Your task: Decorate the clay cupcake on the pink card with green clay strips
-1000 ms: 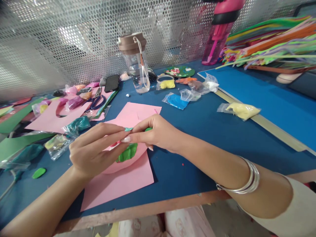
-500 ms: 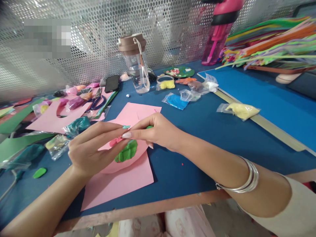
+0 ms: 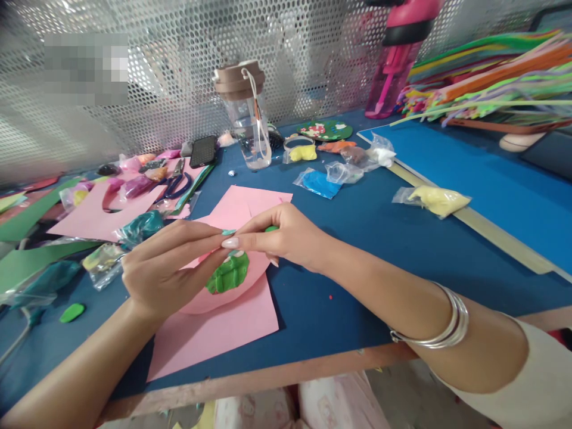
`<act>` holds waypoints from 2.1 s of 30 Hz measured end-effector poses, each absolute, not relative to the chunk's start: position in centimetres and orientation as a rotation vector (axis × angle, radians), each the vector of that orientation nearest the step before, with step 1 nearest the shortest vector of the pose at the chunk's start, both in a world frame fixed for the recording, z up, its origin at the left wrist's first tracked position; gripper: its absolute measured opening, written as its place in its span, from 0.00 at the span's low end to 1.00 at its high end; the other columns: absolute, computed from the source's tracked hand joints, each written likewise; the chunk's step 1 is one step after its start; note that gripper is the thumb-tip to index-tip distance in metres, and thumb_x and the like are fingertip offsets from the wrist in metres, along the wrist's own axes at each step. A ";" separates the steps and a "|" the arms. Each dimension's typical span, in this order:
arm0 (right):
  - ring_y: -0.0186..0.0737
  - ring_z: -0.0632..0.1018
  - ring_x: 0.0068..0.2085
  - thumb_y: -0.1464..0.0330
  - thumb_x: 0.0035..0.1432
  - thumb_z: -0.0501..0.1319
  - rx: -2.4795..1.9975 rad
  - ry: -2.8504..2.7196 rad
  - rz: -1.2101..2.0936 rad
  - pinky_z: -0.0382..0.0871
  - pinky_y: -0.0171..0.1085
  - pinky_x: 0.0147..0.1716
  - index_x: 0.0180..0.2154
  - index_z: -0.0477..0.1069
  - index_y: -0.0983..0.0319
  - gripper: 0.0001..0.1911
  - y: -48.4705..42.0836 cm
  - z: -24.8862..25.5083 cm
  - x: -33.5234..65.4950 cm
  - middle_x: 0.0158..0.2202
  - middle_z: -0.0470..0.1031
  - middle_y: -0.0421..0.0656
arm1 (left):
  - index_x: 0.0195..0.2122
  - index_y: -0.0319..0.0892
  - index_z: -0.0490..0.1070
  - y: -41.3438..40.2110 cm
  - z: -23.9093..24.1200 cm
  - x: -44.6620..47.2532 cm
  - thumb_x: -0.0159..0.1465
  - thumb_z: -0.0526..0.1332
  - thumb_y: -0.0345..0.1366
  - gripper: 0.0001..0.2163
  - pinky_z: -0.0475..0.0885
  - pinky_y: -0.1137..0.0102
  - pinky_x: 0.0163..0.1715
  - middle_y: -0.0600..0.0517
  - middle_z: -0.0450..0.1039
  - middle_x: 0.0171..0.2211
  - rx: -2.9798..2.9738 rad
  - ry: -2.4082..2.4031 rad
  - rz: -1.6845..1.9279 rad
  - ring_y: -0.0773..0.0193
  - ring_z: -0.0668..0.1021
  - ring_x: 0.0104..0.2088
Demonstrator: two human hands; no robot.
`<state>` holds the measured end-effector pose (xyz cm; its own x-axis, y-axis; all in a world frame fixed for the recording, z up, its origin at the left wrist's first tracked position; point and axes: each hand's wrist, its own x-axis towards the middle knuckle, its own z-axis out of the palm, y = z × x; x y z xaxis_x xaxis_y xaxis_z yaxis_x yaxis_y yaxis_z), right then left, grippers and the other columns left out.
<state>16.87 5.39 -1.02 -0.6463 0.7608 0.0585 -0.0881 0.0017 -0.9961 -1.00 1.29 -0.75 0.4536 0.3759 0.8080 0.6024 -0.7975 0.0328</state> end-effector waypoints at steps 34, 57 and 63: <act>0.23 0.59 0.14 0.60 0.54 0.59 -0.735 -1.708 1.624 0.49 0.29 0.13 0.13 0.57 0.64 0.24 5.6 -1.0 16.7 0.11 0.54 0.34 | 0.32 0.38 0.73 1.4 -0.9 -1.1 0.54 0.63 0.23 0.06 0.72 0.74 0.29 0.50 0.75 0.29 -2.448 -0.930 -1.304 0.69 0.76 0.28; 0.23 0.59 0.15 0.63 0.53 0.62 -0.755 -1.888 1.434 0.50 0.29 0.15 0.18 0.65 0.66 0.17 5.6 -1.1 16.9 0.12 0.57 0.33 | 0.31 0.38 0.75 1.2 -0.8 -1.3 0.57 0.61 0.27 0.03 0.72 0.79 0.31 0.51 0.76 0.30 -2.598 -1.257 -1.322 0.71 0.77 0.30; 0.23 0.56 0.13 0.50 0.54 0.55 -0.706 -1.745 1.577 0.53 0.31 0.15 0.12 0.55 0.63 0.29 5.3 -0.9 16.7 0.11 0.52 0.33 | 0.32 0.39 0.75 1.3 -0.6 -1.2 0.59 0.59 0.28 0.04 0.71 0.79 0.30 0.52 0.76 0.29 -2.617 -1.280 -1.332 0.72 0.77 0.30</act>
